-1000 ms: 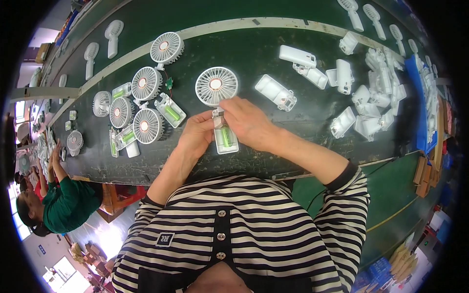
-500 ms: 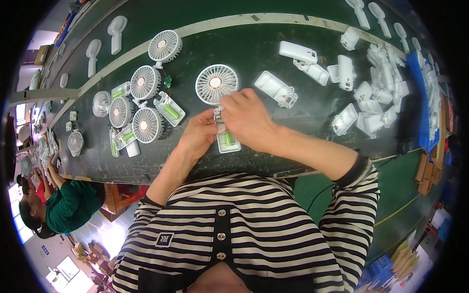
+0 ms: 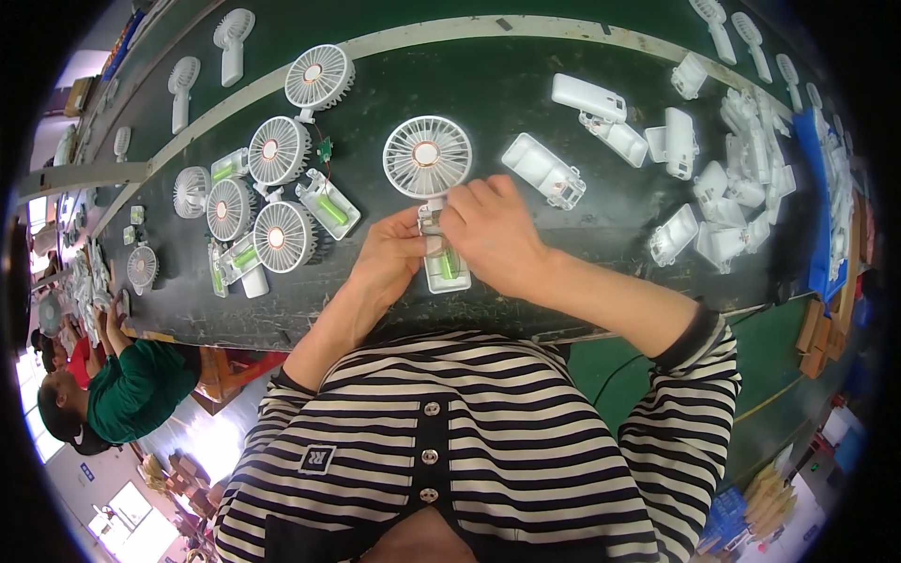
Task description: The person assembles portable fans by inserting the circuit board and wires into the handle casing, snapping the handle cover into place by hand, and placing the assembled fans onto the conveyor belt.
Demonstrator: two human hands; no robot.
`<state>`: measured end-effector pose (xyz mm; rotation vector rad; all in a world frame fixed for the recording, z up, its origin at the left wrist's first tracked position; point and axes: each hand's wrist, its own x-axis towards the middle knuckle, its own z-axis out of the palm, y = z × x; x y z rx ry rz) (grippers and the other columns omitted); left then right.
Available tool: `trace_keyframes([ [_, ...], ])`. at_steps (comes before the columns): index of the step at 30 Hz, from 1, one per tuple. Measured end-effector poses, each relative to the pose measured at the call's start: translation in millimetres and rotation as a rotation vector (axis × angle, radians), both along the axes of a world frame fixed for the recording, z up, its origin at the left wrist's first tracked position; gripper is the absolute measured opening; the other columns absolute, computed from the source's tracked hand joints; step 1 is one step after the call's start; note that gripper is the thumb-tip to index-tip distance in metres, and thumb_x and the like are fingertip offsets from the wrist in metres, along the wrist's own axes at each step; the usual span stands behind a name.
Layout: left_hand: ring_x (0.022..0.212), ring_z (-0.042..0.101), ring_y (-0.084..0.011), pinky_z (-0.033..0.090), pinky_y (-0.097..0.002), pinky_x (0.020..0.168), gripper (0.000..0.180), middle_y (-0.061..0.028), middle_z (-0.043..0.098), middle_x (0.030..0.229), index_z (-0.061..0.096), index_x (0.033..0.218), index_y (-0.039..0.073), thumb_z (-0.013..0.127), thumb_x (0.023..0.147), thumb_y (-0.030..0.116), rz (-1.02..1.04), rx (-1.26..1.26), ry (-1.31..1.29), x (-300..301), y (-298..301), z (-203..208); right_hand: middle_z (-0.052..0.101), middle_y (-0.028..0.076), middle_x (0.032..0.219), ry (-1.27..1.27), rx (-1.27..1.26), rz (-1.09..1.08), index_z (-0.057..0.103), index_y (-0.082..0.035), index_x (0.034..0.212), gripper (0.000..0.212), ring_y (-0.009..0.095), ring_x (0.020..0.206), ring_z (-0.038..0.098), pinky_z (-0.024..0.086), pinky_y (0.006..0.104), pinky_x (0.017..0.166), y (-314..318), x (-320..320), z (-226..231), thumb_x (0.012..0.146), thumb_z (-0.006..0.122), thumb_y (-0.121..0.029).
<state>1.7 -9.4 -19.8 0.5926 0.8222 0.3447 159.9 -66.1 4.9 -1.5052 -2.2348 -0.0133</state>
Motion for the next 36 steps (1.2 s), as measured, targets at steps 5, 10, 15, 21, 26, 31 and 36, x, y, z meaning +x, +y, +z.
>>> trace_keyframes([
  [5,0.080,0.060,-0.0147,0.050,-0.0289,0.072,0.034,-0.0076,0.061,0.092,0.056,0.105,-0.003,0.053,0.072,-0.011,-0.041,0.052,0.032,-0.3,-0.9,-2.5,0.046,0.006,0.075,0.103,0.046,-0.024,0.049,-0.006,0.071,0.016,0.022,0.071,0.049,0.035,0.0341,0.065,-2.3,1.3,-13.3,0.058,0.058,-0.009],
  [10,0.080,0.060,-0.0163,0.051,-0.0303,0.071,0.027,-0.0094,0.061,0.090,0.056,0.103,-0.004,0.053,0.076,-0.001,0.010,0.050,0.082,2.5,-0.9,5.4,0.047,0.005,0.076,0.161,0.041,-0.047,0.052,-0.004,0.078,0.018,0.021,0.069,0.049,0.036,0.0330,0.064,-6.7,0.4,-16.4,0.062,0.058,-0.007],
  [15,0.083,0.060,-0.0180,0.050,-0.0303,0.074,0.028,-0.0094,0.060,0.094,0.053,0.104,-0.007,0.050,0.079,0.007,-0.033,0.013,-0.090,-4.4,7.8,4.2,0.047,0.005,0.076,0.205,0.086,-0.069,0.052,-0.004,0.075,0.014,0.021,0.068,0.049,0.035,0.0330,0.063,-8.1,-0.4,-19.1,0.062,0.057,-0.006],
  [21,0.075,0.059,-0.0149,0.050,-0.0286,0.067,0.024,-0.0080,0.061,0.090,0.056,0.100,-0.004,0.056,0.083,0.012,-0.076,0.079,0.088,1.7,6.6,4.5,0.046,0.006,0.075,0.204,0.078,-0.060,0.051,-0.004,0.074,0.013,0.022,0.069,0.049,0.036,0.0332,0.063,-10.7,-0.7,-18.9,0.063,0.057,-0.006],
  [26,0.073,0.060,-0.0150,0.051,-0.0287,0.065,0.024,-0.0091,0.061,0.087,0.057,0.099,-0.004,0.059,0.083,0.013,-0.049,0.162,0.163,5.7,-0.7,0.2,0.048,0.006,0.076,0.224,-0.094,-0.030,0.053,-0.006,0.073,0.008,0.023,0.070,0.051,0.038,0.0344,0.061,-10.1,6.3,-11.3,0.066,0.056,-0.006],
  [31,0.077,0.063,-0.0215,0.053,-0.0324,0.068,0.023,-0.0137,0.062,0.091,0.055,0.100,-0.007,0.056,0.084,0.010,-0.078,0.120,0.154,8.5,-2.4,10.9,0.055,0.009,0.088,0.402,0.140,-0.295,0.057,-0.003,0.081,0.014,0.026,0.080,0.056,0.046,0.0381,0.066,28.8,29.2,6.0,0.069,0.058,-0.010],
  [36,0.079,0.063,-0.0265,0.053,-0.0353,0.070,0.023,-0.0177,0.062,0.092,0.054,0.101,-0.010,0.053,0.084,0.006,-0.063,0.106,0.139,11.1,-2.3,11.4,0.055,0.013,0.097,0.461,-0.013,-0.187,0.052,-0.001,0.107,0.039,0.029,0.092,0.052,0.045,0.0370,0.074,53.6,18.2,-23.0,0.070,0.057,-0.011],
])
